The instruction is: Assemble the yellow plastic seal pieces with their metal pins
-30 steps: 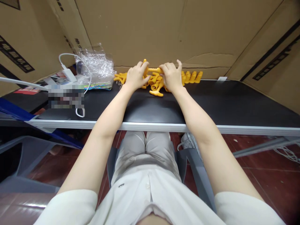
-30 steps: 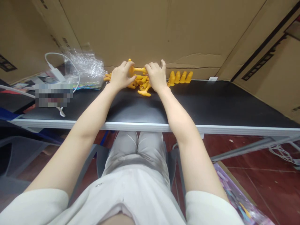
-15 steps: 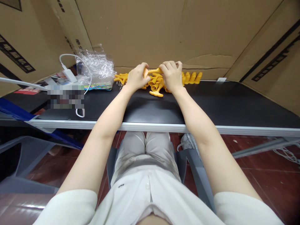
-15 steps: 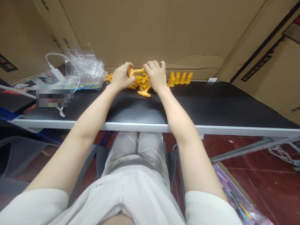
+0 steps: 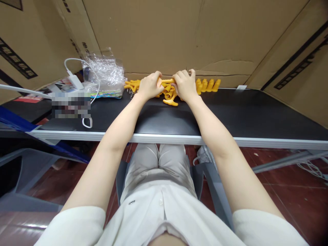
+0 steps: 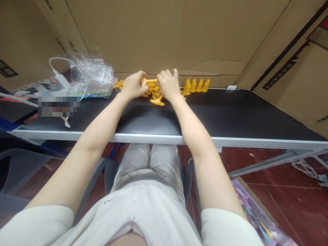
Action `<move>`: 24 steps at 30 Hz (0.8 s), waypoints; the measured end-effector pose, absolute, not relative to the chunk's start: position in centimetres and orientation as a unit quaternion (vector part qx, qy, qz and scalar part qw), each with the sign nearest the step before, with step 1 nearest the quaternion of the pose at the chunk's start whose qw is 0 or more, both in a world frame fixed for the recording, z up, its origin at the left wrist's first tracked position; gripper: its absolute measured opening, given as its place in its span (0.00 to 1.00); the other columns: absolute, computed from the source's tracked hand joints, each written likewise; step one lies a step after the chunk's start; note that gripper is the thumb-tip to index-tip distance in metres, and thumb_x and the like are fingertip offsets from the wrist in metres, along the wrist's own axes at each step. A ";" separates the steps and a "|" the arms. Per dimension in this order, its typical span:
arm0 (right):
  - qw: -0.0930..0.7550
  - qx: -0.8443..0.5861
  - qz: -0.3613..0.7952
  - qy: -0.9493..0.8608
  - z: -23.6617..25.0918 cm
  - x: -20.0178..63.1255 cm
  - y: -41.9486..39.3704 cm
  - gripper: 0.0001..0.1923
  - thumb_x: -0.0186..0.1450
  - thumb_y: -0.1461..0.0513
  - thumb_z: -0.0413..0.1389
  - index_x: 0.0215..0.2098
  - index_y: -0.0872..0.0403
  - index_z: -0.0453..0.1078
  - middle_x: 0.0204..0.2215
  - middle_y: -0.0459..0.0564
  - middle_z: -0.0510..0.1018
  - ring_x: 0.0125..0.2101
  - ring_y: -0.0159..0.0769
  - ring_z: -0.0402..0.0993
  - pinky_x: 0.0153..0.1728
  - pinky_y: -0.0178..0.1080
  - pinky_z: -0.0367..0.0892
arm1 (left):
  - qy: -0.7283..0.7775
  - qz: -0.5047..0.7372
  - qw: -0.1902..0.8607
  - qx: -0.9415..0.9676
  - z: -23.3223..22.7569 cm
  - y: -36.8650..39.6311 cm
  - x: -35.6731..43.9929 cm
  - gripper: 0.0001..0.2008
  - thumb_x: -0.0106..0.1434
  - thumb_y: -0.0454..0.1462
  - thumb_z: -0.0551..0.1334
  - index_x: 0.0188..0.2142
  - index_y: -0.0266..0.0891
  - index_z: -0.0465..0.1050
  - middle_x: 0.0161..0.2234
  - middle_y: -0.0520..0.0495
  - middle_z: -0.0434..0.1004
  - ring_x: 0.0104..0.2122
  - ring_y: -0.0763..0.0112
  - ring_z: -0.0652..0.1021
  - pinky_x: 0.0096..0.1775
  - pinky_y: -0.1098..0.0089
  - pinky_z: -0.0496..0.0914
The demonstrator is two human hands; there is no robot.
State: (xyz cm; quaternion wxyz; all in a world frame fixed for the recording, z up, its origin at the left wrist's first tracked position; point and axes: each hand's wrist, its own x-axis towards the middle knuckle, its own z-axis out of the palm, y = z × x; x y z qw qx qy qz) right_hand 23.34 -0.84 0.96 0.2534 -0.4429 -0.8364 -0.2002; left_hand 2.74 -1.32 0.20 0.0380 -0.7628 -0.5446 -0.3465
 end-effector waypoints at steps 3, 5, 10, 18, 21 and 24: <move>0.259 -0.441 -0.201 -0.836 0.8 23.5 -0.4 0.22 0.80 0.59 0.42 0.61 0.57 0.73 0.60 0.67 0.78 0.64 0.62 0.67 0.68 0.70 0.50 | -0.554 -0.338 0.022 -0.761 0.4 -1.6 2.9 0.29 0.63 0.36 0.64 0.64 0.44 0.72 0.58 0.37 0.81 0.67 0.41 0.74 0.69 0.49 0.65; 0.267 -0.436 -0.202 -0.835 0.7 23.6 -0.1 0.22 0.81 0.57 0.41 0.61 0.56 0.73 0.59 0.66 0.78 0.64 0.61 0.68 0.68 0.70 0.51 | -0.556 -0.342 0.015 -0.758 0.5 -1.7 3.0 0.27 0.62 0.36 0.64 0.62 0.43 0.73 0.56 0.37 0.82 0.65 0.41 0.76 0.68 0.50 0.66; 0.263 -0.435 -0.207 -0.836 0.7 23.7 -0.1 0.24 0.83 0.55 0.38 0.58 0.55 0.73 0.58 0.65 0.78 0.63 0.59 0.68 0.69 0.69 0.51 | -0.540 -0.374 -0.013 -0.754 0.3 -0.8 2.9 0.22 0.61 0.37 0.65 0.55 0.42 0.77 0.46 0.43 0.84 0.55 0.49 0.81 0.63 0.53 0.72; 0.235 -0.443 -0.208 -0.840 0.8 23.5 -0.4 0.21 0.81 0.59 0.43 0.62 0.54 0.72 0.61 0.63 0.78 0.65 0.59 0.68 0.70 0.68 0.52 | -0.560 -0.396 -0.049 -0.726 0.1 0.2 2.8 0.15 0.60 0.37 0.64 0.47 0.41 0.79 0.37 0.46 0.82 0.45 0.57 0.81 0.53 0.60 0.76; 0.243 -0.439 -0.192 -0.843 0.8 23.8 -0.4 0.21 0.80 0.59 0.44 0.62 0.55 0.72 0.62 0.64 0.77 0.65 0.58 0.69 0.71 0.66 0.52 | -0.559 -0.384 0.023 -0.735 0.5 -1.0 3.1 0.19 0.58 0.36 0.66 0.49 0.43 0.78 0.41 0.45 0.84 0.48 0.54 0.82 0.54 0.59 0.75; 0.246 -0.439 -0.163 -0.849 0.6 24.2 -0.3 0.23 0.79 0.61 0.43 0.67 0.54 0.70 0.65 0.65 0.76 0.65 0.57 0.70 0.68 0.64 0.56 | -0.561 -0.362 0.096 -0.739 0.9 -2.2 3.5 0.22 0.59 0.36 0.65 0.55 0.46 0.77 0.50 0.41 0.84 0.54 0.49 0.83 0.55 0.57 0.74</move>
